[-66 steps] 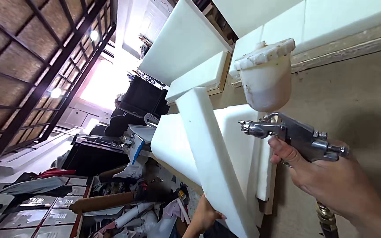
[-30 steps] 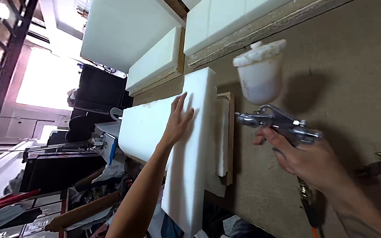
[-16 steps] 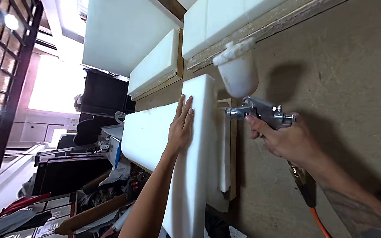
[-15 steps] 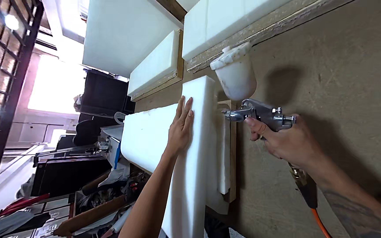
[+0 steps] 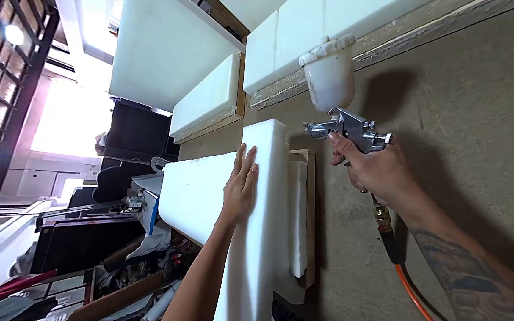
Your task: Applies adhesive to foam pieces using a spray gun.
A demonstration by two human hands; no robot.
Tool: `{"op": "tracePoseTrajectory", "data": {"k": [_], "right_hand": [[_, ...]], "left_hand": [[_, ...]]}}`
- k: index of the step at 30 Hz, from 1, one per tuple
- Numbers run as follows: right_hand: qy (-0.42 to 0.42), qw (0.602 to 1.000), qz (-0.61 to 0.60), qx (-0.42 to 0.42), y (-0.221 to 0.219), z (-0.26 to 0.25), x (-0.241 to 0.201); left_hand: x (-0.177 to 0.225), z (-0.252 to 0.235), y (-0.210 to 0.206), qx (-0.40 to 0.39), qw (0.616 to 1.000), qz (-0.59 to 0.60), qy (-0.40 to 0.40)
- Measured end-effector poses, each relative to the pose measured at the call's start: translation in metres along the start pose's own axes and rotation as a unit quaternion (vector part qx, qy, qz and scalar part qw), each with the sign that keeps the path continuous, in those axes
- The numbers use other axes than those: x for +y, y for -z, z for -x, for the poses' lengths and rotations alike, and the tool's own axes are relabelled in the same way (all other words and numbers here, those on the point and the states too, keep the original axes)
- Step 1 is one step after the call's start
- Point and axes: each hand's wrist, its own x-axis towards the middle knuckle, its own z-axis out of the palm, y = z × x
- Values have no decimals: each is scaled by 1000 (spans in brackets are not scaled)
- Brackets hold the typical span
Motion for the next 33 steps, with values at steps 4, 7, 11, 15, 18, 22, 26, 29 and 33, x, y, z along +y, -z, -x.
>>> {"op": "tracePoseTrajectory", "data": {"k": [4, 7, 11, 15, 18, 22, 26, 29, 33], "right_hand": [[2, 1000, -2, -17, 2, -4, -1], [17, 1000, -6, -15, 0, 2, -4], [12, 1000, 10, -9, 0, -2, -6], [34, 998, 51, -16, 4, 16, -2], [24, 999, 24, -40, 8, 35, 1], [45, 996, 59, -49, 10, 68, 9], [34, 995, 63, -66, 12, 102, 15], [36, 994, 77, -75, 9, 125, 18], [50, 989, 96, -99, 3, 160, 27]], "left_hand": [[0, 1, 0, 6, 1000, -3, 0], [1, 1, 0, 7, 1000, 2, 2], [1, 2, 1, 7, 1000, -1, 2], [4, 2, 2, 3, 1000, -1, 2], [6, 4, 1, 4, 1000, 2, 0], [3, 3, 2, 3, 1000, 5, -8], [0, 0, 0, 9, 1000, 13, -13], [-2, 1, 0, 25, 999, 38, -23], [-13, 4, 3, 43, 992, 94, -71]]}}
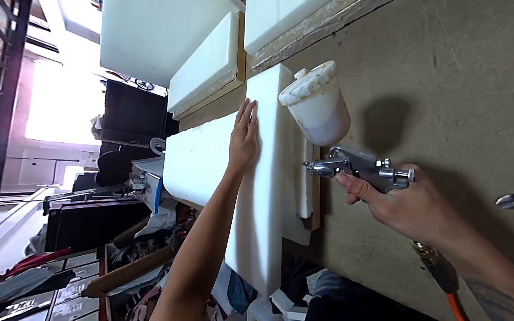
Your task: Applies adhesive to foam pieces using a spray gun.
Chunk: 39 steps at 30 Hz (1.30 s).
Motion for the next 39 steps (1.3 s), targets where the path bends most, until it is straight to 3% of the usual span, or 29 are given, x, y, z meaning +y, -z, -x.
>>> {"op": "tracePoseTrajectory", "data": {"k": [7, 12, 15, 17, 20, 24, 29, 32, 39], "right_hand": [[26, 998, 48, 30, -24, 50, 4], [-23, 1000, 9, -7, -33, 94, 6], [-19, 1000, -1, 11, -49, 122, 8], [-24, 999, -11, 40, -61, 136, 7], [-27, 999, -6, 19, -72, 164, 12], [-39, 998, -6, 45, -87, 205, 21], [-58, 995, -27, 82, -94, 217, 22], [-46, 996, -9, 77, -94, 226, 31], [-24, 998, -36, 55, -102, 255, 48]], "left_hand": [[-18, 62, 23, -94, 994, 48, -1], [-18, 154, 44, -140, 973, 148, 106], [-31, 190, 48, -154, 955, 226, 113], [-37, 207, 47, -140, 946, 263, 125], [-39, 224, 51, -102, 933, 297, 175], [-54, 252, 57, -61, 935, 283, 206], [-74, 300, 59, -91, 918, 248, 297], [-65, 319, 50, -81, 899, 262, 342], [-50, 325, 30, 15, 871, 342, 352]]}}
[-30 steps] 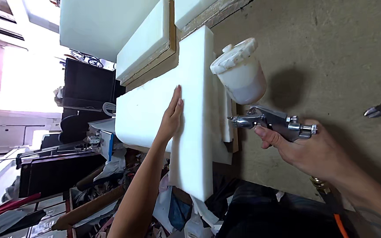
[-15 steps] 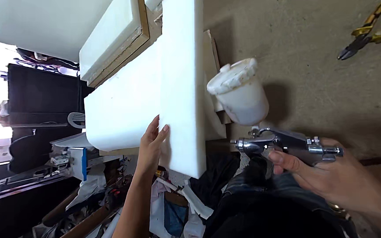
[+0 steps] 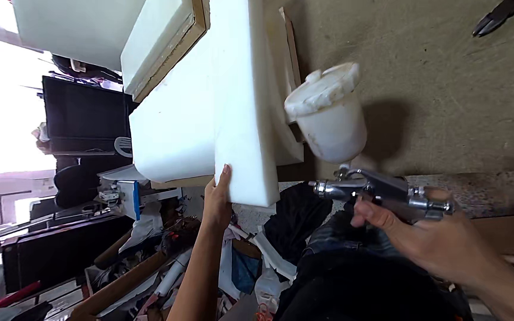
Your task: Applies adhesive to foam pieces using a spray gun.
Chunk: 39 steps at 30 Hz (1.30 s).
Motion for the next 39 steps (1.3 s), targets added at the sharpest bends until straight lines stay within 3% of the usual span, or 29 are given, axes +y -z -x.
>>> {"op": "tracePoseTrajectory", "data": {"k": [8, 12, 17, 22, 39], "right_hand": [[20, 999, 31, 41, 4, -1, 1], [11, 1000, 11, -6, 14, 13, 16], [18, 1000, 24, 9, 10, 12, 22], [6, 999, -1, -33, 13, 15, 19], [3, 1000, -5, -16, 23, 8, 19]], "left_hand": [[4, 8, -5, 21, 1000, 8, 2], [3, 11, -9, 25, 1000, 14, -1], [4, 15, -13, 27, 999, 19, -1], [0, 13, -16, 31, 999, 17, -5], [-2, 11, -15, 36, 999, 6, 17]]}}
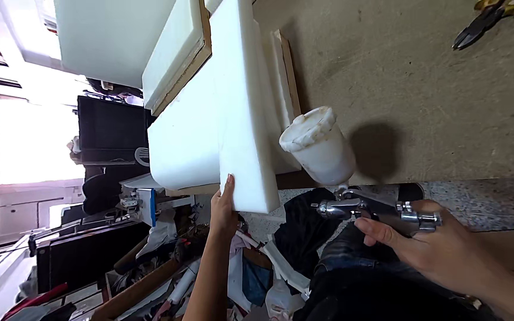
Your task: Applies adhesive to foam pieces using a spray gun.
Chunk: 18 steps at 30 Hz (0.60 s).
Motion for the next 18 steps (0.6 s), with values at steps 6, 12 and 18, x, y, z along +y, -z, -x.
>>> {"op": "tracePoseTrajectory", "data": {"k": [6, 12, 18], "right_hand": [[34, 995, 58, 75, 2, -57, -23], [16, 999, 26, 34, 14, -73, -21], [12, 999, 28, 25, 14, -91, -23]], "left_hand": [[-1, -3, -1, 3, 1000, 11, 12], [1, 0, -3, 10, 1000, 15, 21], [2, 0, 0, 11, 999, 12, 30]]}}
